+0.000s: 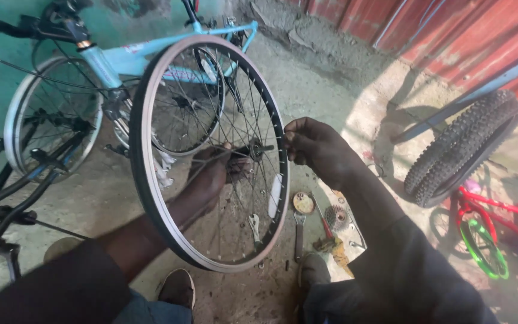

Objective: The person is disassembling a bicycle wheel hub to inspect the axle and bearings, using various wrenches and manual manipulation.

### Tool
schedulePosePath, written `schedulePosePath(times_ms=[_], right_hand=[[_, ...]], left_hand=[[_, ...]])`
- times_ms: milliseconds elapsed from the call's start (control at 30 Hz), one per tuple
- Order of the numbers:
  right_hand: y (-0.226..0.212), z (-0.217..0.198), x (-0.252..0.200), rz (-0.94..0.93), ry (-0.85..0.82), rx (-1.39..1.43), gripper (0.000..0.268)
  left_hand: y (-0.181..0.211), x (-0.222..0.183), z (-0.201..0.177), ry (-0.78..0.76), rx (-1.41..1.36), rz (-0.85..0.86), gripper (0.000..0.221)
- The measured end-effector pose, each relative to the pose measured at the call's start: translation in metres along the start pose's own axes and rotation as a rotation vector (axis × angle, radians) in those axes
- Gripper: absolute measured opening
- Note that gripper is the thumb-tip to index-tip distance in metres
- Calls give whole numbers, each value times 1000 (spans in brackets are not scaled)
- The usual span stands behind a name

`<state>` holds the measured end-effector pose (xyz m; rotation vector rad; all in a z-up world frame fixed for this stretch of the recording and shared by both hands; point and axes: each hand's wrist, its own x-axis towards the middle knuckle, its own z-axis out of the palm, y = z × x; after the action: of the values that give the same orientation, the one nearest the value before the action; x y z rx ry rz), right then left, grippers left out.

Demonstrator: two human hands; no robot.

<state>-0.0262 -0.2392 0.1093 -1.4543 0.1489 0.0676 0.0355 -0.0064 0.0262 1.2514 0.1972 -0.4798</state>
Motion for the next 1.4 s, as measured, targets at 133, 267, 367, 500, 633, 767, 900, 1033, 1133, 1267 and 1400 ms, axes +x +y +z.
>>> schedulePosePath(times_ms=[133,267,367,500,633,767,900,1033,1133,1267,1400], right_hand=[[39,-38,30,53,-68,-267,18],[130,-103,60,185,3,-534,13],[272,-182,71,312,66,-817,17],[451,-251,67,152,29,-890,14],[506,-239,56,9,-63,-1217,19],[424,-162,32,316,527,-958,30],[514,-206,19,353,625,-1187,49],[483,-199,26,667,375,-1074,56],[454,-182,35,760,447,-775,39],[466,-164,38,637,450,-886,41],[467,-115,43,568,452,-817,35]], left_hand=[[-21,60,-29,-91,90,7,31],[-48,86,-57,-71,225,12,35],[-96,107,-89,-77,206,-30,43],[-99,79,-72,38,261,-106,45],[-136,88,-83,13,289,-114,43],[-160,86,-98,76,337,-174,37],[-171,79,-103,147,235,-193,28],[-178,78,-111,143,188,-160,34],[-193,82,-124,171,98,-143,36],[-201,82,-135,191,54,-124,37],[-194,77,-130,184,144,-93,37]])
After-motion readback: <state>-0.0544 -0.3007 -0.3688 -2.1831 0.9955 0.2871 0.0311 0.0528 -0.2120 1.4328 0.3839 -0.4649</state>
